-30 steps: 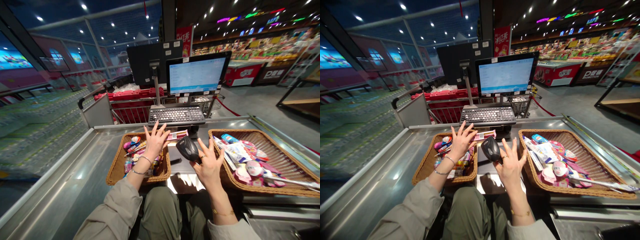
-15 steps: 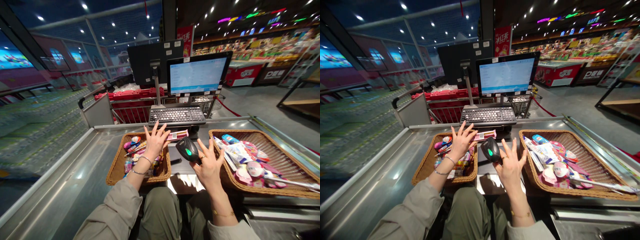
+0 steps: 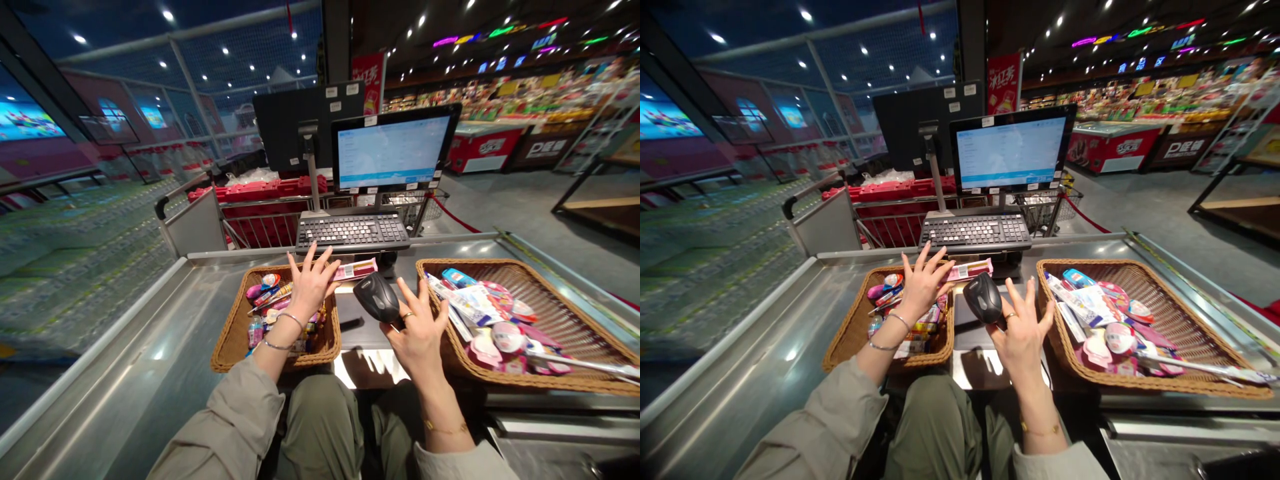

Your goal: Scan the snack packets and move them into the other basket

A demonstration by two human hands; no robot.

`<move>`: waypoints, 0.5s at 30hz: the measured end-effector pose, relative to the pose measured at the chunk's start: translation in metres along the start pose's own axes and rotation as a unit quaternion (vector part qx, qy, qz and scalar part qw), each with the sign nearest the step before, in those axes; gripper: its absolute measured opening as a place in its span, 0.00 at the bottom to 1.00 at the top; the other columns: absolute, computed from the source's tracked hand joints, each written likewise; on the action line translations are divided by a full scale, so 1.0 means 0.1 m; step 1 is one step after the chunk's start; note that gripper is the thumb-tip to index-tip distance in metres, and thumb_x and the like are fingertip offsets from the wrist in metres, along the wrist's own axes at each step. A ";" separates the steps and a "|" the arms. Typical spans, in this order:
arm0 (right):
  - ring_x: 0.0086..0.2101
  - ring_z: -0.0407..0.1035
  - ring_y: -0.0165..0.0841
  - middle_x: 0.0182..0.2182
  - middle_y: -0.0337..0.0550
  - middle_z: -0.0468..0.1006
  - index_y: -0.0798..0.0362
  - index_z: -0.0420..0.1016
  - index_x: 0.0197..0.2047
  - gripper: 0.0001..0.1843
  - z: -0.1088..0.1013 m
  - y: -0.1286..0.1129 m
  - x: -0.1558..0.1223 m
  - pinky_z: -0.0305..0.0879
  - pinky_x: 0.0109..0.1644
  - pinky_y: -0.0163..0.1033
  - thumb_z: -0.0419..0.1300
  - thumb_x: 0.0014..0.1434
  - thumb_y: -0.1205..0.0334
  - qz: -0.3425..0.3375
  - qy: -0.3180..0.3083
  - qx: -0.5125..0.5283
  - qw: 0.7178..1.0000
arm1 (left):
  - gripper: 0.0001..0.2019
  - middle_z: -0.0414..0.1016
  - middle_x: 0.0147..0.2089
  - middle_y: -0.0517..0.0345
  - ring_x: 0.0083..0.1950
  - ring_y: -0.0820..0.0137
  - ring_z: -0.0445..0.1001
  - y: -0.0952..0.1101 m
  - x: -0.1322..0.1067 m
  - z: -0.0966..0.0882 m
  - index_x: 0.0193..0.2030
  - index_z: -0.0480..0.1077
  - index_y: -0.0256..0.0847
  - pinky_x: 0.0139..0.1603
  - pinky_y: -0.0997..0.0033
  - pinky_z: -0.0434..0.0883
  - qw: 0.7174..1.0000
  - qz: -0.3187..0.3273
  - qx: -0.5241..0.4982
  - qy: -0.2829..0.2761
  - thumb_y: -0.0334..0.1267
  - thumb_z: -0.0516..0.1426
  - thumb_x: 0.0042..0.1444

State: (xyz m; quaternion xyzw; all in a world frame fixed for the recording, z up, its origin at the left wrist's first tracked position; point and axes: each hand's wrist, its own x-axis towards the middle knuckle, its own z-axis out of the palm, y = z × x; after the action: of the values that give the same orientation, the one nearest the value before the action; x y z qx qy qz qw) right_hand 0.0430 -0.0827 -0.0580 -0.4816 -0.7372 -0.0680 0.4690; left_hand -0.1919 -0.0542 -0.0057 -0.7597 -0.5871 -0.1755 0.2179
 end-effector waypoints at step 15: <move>0.70 0.46 0.56 0.65 0.55 0.68 0.53 0.77 0.47 0.14 -0.08 0.12 -0.01 0.38 0.68 0.75 0.61 0.57 0.61 0.048 0.022 -0.024 0.998 | 0.22 0.62 0.72 0.49 0.76 0.45 0.49 0.20 0.19 0.03 0.61 0.71 0.47 0.71 0.23 0.38 0.998 0.030 -0.020 0.043 0.49 0.60 0.61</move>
State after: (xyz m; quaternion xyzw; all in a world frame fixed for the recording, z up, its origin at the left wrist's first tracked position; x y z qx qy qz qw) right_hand 0.0578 -0.0816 -0.0584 -0.5255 -0.7010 -0.0735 0.4765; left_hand -0.1673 -0.0410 -0.0010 -0.7727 -0.5505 -0.2133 0.2333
